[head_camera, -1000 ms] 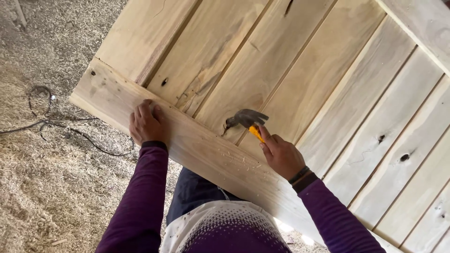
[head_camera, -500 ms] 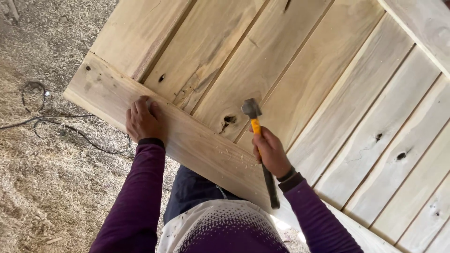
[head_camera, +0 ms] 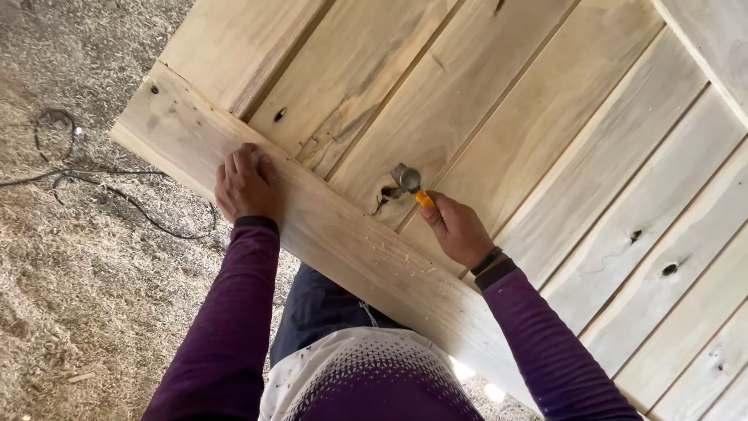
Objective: Driving nails into a wooden door frame using a hammer in a woodworking workshop.
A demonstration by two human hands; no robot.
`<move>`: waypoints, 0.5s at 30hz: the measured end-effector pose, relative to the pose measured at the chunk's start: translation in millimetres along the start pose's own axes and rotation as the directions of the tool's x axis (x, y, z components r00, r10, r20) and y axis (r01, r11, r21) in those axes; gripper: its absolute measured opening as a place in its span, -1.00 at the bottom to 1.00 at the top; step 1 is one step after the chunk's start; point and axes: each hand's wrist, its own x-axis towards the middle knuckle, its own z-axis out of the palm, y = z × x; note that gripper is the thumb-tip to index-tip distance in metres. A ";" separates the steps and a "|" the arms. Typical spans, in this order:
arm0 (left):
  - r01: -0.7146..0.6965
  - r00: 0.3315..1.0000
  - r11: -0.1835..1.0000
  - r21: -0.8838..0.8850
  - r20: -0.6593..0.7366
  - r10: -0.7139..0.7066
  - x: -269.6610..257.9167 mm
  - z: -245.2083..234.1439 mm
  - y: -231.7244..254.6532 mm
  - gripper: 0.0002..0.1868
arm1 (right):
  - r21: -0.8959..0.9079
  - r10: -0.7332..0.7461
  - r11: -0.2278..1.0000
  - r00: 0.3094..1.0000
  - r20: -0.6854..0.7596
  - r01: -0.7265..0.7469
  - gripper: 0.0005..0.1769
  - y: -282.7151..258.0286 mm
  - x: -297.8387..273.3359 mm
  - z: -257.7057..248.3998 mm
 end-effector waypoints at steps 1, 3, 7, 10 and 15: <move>-0.001 1.000 1.000 0.007 0.000 0.001 2.3 0.5 -1.0 -0.82 | -0.028 0.053 0.998 0.998 0.031 -0.052 -0.46 1.7 2.4 -0.6; 0.001 1.000 1.000 0.014 0.011 -0.001 0.6 0.7 -1.4 -0.82 | -0.057 0.115 0.992 0.991 0.068 -0.111 -0.46 4.0 0.5 -1.2; 0.014 1.000 1.000 0.021 0.028 -0.014 -0.6 0.1 -1.0 -0.83 | -0.107 0.102 0.990 0.991 0.083 -0.093 -0.49 9.5 0.6 -3.9; 0.007 1.000 1.000 0.022 0.024 -0.007 0.7 -0.2 -1.4 -0.83 | -0.182 -0.006 0.983 0.995 0.100 0.024 -0.52 5.9 4.1 -6.2; 0.006 0.999 1.000 0.019 0.034 -0.006 -0.5 0.8 -0.2 -0.83 | -0.287 -0.058 0.952 0.985 0.164 0.104 -0.54 1.5 9.1 -5.2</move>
